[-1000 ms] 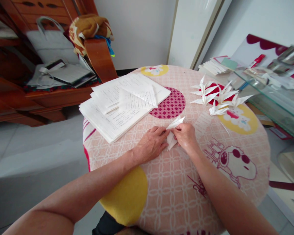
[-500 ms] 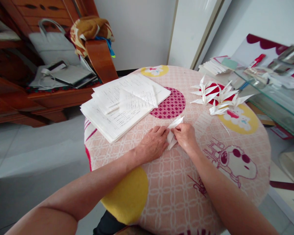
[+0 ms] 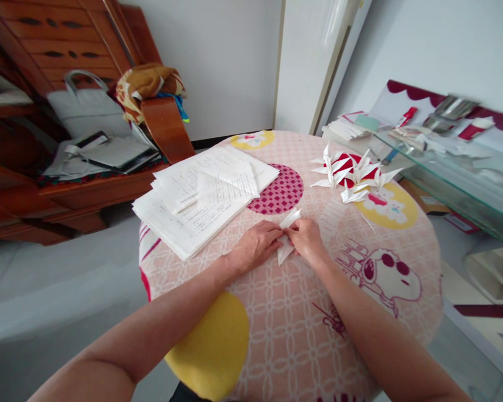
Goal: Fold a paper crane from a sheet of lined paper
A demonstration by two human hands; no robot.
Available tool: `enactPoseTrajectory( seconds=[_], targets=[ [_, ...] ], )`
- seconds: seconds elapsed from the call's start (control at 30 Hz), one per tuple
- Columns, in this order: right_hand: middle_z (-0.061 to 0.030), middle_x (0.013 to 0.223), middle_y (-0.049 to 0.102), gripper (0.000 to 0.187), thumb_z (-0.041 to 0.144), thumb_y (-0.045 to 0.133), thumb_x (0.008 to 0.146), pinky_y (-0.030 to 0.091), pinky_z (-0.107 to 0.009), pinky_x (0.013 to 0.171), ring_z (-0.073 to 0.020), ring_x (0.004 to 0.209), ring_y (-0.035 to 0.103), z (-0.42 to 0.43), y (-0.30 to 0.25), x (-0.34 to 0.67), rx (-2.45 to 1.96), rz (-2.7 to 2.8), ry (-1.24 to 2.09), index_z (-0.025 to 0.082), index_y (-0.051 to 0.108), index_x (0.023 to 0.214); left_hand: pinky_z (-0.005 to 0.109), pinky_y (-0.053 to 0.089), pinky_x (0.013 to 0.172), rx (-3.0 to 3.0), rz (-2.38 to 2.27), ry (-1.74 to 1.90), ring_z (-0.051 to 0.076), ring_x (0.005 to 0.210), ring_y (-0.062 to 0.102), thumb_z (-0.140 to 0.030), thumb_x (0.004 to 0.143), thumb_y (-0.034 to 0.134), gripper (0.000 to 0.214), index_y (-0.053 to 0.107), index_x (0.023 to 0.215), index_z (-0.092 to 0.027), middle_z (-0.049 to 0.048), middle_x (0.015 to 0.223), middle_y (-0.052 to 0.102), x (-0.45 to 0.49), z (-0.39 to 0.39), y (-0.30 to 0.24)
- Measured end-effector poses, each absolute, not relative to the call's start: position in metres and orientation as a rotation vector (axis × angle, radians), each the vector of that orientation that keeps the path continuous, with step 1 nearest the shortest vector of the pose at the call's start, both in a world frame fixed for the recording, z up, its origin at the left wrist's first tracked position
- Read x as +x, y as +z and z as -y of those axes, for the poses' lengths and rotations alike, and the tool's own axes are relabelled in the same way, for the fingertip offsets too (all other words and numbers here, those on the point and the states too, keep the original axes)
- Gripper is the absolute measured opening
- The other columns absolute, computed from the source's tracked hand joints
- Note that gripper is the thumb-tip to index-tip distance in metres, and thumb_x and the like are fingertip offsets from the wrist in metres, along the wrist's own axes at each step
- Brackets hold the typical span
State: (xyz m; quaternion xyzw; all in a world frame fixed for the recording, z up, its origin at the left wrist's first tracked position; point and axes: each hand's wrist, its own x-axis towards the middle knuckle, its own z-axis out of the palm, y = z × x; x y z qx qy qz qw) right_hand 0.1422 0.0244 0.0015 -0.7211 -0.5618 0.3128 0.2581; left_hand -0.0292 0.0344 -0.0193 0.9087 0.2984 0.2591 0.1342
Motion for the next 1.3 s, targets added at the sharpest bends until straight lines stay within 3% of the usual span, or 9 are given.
enactPoseTrajectory(
  seconds=[0.3,0.6,0.8,1.03,1.3],
  targets=[
    [0.0024,0.046,0.059,0.021,0.021,0.062,0.081,0.030,-0.018,0.027,-0.0109,0.029,0.052,-0.038,0.000,0.156,-1.852,1.264,1.028,0.017,0.060,0.060,0.042,0.056,0.094,2.712,-0.931,0.745,0.025,0.107,0.065,-0.017,0.091,0.059,0.024,0.067,0.114,-0.015,0.0137,0.115,0.068,-0.028,-0.030,-0.020],
    [0.0008,0.044,0.060,0.024,0.015,0.060,0.082,0.027,-0.017,0.026,-0.0080,0.027,0.046,-0.053,0.009,0.157,-1.854,1.057,1.160,0.015,0.058,0.058,0.043,0.056,0.094,2.715,-0.939,0.753,0.025,0.106,0.064,-0.020,0.093,0.058,0.023,0.068,0.112,-0.018,0.0130,0.113,0.068,-0.028,-0.030,-0.023],
    [-0.0008,0.043,0.059,0.026,0.016,0.060,0.080,0.027,-0.019,0.027,-0.0088,0.025,0.043,-0.058,-0.001,0.159,-1.872,1.150,1.067,0.015,0.059,0.054,0.040,0.056,0.093,2.732,-0.949,0.750,0.024,0.105,0.063,-0.022,0.094,0.056,0.024,0.067,0.115,-0.017,0.0122,0.113,0.066,-0.028,-0.029,-0.024],
    [-0.0039,0.046,0.062,0.028,0.019,0.061,0.079,0.035,-0.020,0.034,-0.0107,0.031,0.049,-0.061,-0.009,0.158,-1.942,1.336,0.860,0.016,0.061,0.051,0.040,0.055,0.092,2.764,-0.943,0.646,0.024,0.103,0.061,-0.020,0.096,0.052,0.020,0.066,0.109,-0.017,0.0105,0.104,0.065,-0.027,-0.027,-0.019],
    [-0.0078,0.056,0.069,0.025,0.022,0.060,0.083,0.043,-0.022,0.050,-0.0139,0.047,0.061,-0.061,-0.010,0.157,-2.046,1.547,0.622,0.013,0.071,0.061,0.043,0.051,0.097,2.903,-1.016,0.327,0.026,0.103,0.056,-0.018,0.093,0.052,0.032,0.057,0.125,-0.013,0.0127,0.111,0.060,-0.019,-0.029,-0.009]
  ],
)
